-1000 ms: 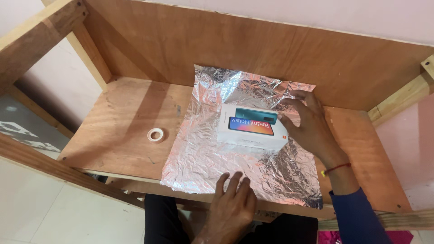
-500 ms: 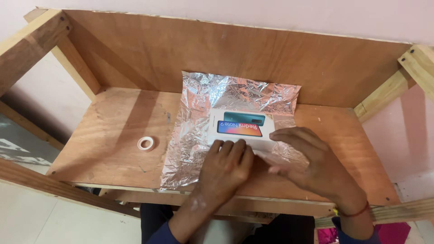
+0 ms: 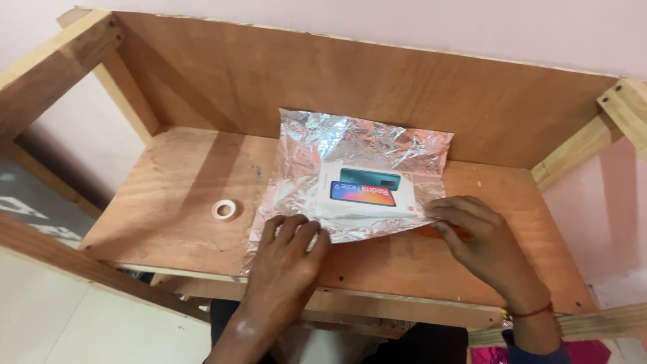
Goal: The person wraps a rectangular box with orange metallic foil on a wooden table. They fold the foil around the box, smooth the edges, and secure the wrap with clear adhesive tape.
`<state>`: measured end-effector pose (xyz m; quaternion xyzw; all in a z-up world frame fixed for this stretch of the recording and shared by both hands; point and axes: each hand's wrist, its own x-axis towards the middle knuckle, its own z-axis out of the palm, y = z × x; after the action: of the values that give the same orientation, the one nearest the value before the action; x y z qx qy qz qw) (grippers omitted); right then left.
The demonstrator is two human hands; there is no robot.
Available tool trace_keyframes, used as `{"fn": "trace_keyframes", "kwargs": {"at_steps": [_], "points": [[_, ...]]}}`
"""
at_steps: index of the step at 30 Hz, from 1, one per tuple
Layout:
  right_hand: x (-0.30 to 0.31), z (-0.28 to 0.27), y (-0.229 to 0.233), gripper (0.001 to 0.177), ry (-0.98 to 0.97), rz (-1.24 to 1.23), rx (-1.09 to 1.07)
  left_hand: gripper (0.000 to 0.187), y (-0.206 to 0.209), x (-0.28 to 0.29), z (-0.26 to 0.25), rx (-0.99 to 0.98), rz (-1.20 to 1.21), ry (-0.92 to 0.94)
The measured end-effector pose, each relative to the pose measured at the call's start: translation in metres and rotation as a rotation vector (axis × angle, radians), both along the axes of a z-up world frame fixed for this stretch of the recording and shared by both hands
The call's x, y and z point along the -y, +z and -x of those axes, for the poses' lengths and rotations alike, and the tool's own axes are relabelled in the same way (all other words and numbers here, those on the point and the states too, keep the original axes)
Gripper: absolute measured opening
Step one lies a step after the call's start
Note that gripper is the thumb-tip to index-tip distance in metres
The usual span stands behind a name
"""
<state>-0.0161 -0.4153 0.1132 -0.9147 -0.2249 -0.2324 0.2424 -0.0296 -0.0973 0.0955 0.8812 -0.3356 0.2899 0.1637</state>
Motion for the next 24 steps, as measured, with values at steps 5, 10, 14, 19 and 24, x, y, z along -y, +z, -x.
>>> {"fn": "trace_keyframes", "kwargs": {"at_steps": [5,10,14,19,24], "points": [[0.009,0.002,-0.003,0.021,-0.088,-0.07,-0.071,0.043,-0.006,-0.031,0.004,-0.032,0.064,0.102],[0.012,0.004,-0.009,0.018,-0.154,-0.161,-0.106,0.018,-0.008,-0.048,-0.012,0.072,0.232,0.146],[0.012,0.007,-0.017,0.016,-0.093,-0.208,-0.057,0.013,-0.004,-0.054,-0.039,0.031,0.363,0.116],[0.032,0.016,-0.024,0.015,-0.126,-0.224,-0.069,0.008,0.001,-0.052,-0.079,-0.038,0.541,0.006],[0.068,0.001,-0.045,0.017,-0.242,-0.303,-0.171,0.009,-0.006,-0.06,-0.112,-0.229,0.647,-0.063]]}}
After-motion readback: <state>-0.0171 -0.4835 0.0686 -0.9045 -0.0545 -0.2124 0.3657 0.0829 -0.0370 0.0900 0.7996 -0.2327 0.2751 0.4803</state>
